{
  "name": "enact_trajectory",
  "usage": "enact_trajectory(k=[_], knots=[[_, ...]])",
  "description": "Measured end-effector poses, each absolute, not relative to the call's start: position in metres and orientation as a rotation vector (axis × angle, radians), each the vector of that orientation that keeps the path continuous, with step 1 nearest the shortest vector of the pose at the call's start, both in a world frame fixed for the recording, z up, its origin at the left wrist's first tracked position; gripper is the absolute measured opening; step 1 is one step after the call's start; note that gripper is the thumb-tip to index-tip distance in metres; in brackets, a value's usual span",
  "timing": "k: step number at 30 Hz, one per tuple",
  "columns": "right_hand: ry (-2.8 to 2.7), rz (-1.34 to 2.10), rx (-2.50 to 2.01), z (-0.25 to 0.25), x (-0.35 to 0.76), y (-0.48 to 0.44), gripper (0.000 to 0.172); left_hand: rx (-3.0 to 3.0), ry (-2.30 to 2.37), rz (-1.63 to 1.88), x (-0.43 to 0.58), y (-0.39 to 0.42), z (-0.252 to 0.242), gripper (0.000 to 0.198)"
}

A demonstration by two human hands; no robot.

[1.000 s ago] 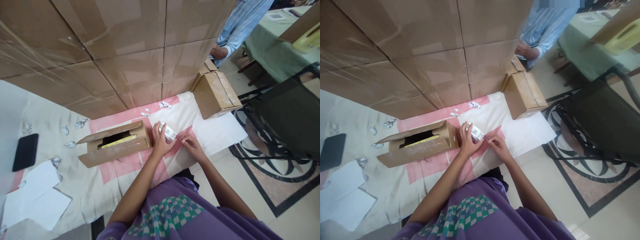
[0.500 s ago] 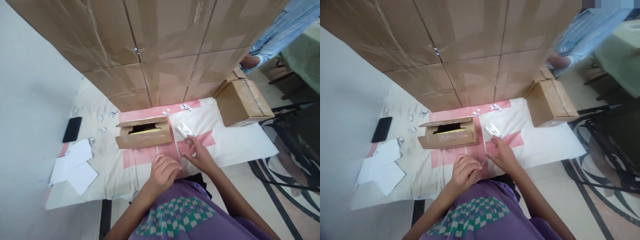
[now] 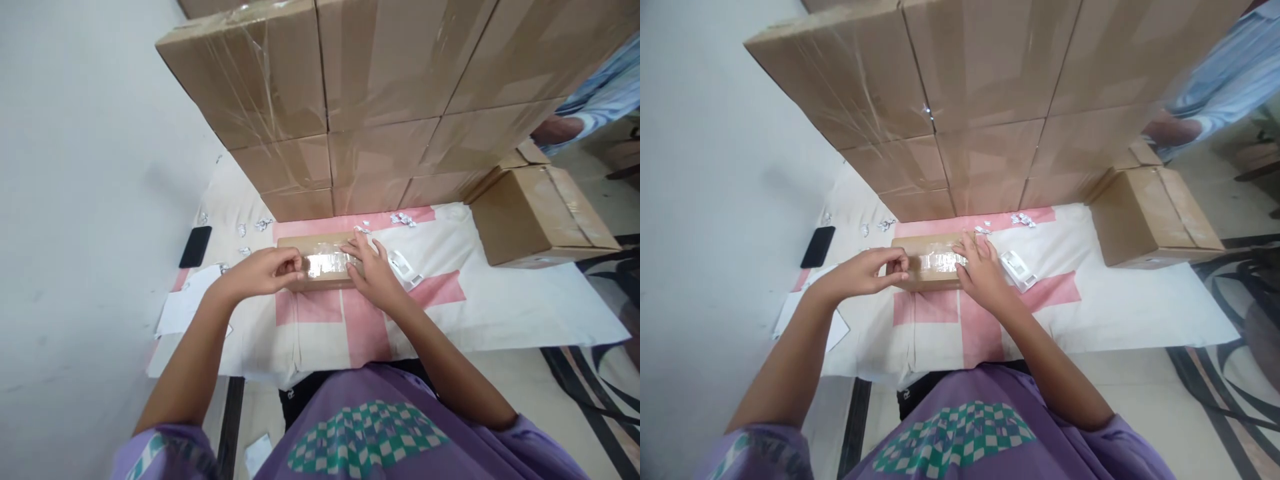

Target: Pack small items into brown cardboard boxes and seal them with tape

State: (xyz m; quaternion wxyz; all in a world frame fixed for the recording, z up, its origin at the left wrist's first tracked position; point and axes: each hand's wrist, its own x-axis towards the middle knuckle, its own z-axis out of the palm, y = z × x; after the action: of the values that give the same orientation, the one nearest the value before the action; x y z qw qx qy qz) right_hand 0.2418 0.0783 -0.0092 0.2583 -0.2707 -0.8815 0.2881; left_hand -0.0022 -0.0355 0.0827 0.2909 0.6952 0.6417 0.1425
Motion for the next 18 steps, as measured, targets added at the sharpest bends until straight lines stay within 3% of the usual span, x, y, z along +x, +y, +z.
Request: enact_trajectory(k=[5,6,10,11,15,18], knots=[[-2.402,0.797,-0.754,-0.011,0.247,0.075,0.071,1.864,1.744,0.086,-0.019,0.0,0.076,0.028],[-2.399,0.795,-0.753,-0.012,0.248,0.075,0.07,1.866,1.814,0.071,-0.021,0.004,0.072,0.035],[-2.387,0.811,-0.729,-0.016,0.249,0.077,0.066,1.849,2.116,0.171,-0.029,0.006,0.052,0.092],[-2.382,0.817,-0.726,-0.017,0.248,0.077,0.064,1.827,2.105,0.203,-0.031,0.006,0.045,0.091],[-2.344,0.827,-0.713,-0.015,0.246,0.076,0.057,1.642,1.923,0.487,-0.031,0.006,0.016,0.05],[-2.309,0.924,-0.603,-0.014,0.256,0.085,0.047,1.565,2.04,0.823,-0.024,0.001,-0.002,0.04]])
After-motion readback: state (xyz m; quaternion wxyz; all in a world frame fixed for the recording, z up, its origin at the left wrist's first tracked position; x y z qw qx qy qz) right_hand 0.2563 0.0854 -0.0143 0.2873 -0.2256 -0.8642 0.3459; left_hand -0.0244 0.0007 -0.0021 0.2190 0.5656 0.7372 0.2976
